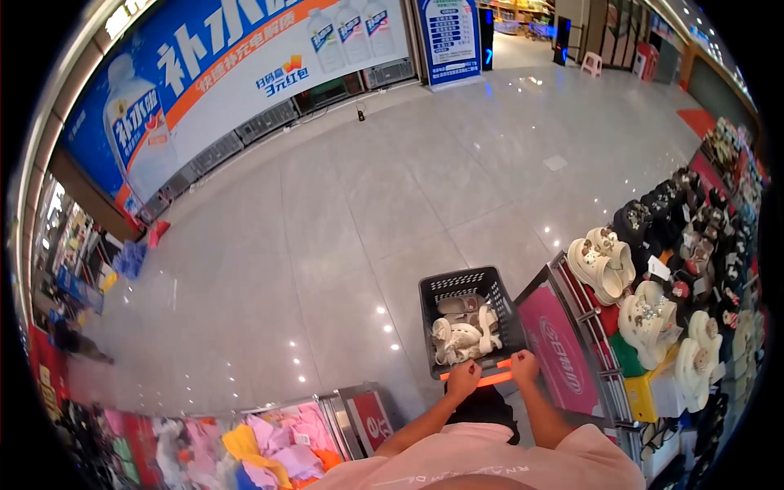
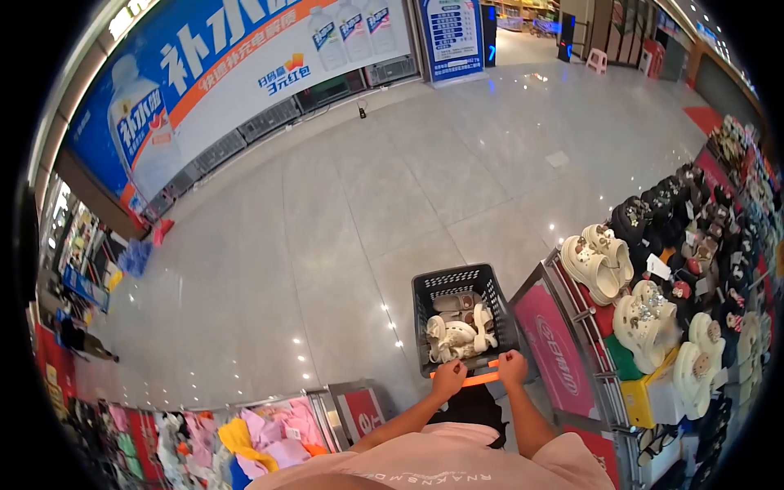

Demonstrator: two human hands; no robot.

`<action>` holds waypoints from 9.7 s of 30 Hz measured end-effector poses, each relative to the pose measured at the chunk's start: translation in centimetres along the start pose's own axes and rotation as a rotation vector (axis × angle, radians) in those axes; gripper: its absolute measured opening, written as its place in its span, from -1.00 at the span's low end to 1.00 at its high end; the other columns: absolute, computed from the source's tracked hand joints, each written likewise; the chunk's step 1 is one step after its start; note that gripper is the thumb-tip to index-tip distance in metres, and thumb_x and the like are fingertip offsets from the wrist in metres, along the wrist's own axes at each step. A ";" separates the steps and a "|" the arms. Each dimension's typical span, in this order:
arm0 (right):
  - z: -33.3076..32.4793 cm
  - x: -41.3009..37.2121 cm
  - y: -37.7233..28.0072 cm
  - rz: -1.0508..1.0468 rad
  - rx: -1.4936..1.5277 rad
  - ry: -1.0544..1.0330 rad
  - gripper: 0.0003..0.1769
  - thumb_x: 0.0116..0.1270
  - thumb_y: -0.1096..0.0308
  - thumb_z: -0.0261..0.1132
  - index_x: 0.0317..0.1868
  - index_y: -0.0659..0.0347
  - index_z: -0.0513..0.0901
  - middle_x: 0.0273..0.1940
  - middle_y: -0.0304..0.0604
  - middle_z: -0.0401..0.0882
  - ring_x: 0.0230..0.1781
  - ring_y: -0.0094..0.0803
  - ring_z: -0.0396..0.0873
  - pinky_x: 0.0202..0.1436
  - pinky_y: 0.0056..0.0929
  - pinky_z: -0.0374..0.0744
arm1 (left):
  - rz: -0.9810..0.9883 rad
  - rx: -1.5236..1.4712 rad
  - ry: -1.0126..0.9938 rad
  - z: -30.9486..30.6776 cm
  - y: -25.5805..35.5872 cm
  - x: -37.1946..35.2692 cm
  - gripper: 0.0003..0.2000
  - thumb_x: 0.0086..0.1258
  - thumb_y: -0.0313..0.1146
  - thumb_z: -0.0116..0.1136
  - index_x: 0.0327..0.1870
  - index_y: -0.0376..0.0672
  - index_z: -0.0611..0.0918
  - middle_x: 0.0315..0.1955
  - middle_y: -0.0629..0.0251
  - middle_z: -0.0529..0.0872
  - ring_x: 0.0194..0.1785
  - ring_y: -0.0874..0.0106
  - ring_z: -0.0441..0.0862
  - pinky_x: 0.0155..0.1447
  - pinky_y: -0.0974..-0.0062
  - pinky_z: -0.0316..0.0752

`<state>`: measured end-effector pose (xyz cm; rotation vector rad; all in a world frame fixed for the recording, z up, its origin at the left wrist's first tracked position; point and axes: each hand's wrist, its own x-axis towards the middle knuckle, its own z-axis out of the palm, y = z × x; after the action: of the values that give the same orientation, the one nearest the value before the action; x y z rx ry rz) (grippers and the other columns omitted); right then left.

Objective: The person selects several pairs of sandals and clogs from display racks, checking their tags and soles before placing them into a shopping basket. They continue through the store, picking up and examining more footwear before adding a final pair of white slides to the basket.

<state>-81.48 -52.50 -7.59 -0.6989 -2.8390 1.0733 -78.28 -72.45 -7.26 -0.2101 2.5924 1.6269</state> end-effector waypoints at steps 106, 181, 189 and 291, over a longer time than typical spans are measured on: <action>-23.0 57.8 -4.5 0.778 0.203 1.321 -0.47 0.12 0.32 0.54 0.13 0.11 0.65 0.04 -0.08 0.34 0.06 -0.17 0.46 0.08 -0.31 0.53 | 1.201 0.172 -1.921 62.5 52.5 62.1 -0.38 0.08 -0.42 0.35 0.28 -0.09 0.52 0.12 0.12 0.57 0.10 0.25 0.53 0.21 0.37 0.46; -32.7 58.4 0.0 0.977 -0.058 1.174 -0.43 0.24 0.26 0.40 0.24 0.15 0.47 0.07 0.18 0.32 0.05 0.15 0.48 0.08 -0.12 0.57 | 1.636 0.255 -1.466 50.8 50.3 63.2 -0.92 0.36 -0.45 0.11 -0.17 -0.15 0.56 -0.18 0.13 0.67 -0.15 0.03 0.65 -0.19 0.20 0.58; -35.1 61.7 0.7 1.218 -0.081 0.570 -0.42 0.37 -0.16 0.22 0.27 -0.03 0.54 0.39 0.29 0.14 0.18 0.45 0.36 0.20 0.15 0.46 | 1.623 0.147 -1.599 49.5 47.8 62.8 -0.80 0.30 -0.45 0.14 -0.08 -0.25 0.60 0.03 0.08 0.62 0.01 0.06 0.64 0.04 0.20 0.59; -1.7 102.3 0.3 1.199 1.252 0.804 -0.51 0.30 0.25 0.33 0.18 0.29 0.51 -0.27 -0.21 0.55 -0.18 -0.44 0.49 0.06 -0.40 0.43 | -0.082 0.045 -1.353 54.5 34.8 107.7 -0.37 0.60 -0.01 -0.07 0.55 -0.16 0.16 0.42 0.09 0.35 0.47 0.28 0.29 0.49 0.39 0.14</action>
<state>-173.03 -8.42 -19.81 -1.9121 -0.6006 1.6664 -190.58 -16.66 -14.51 0.5780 1.5038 1.0209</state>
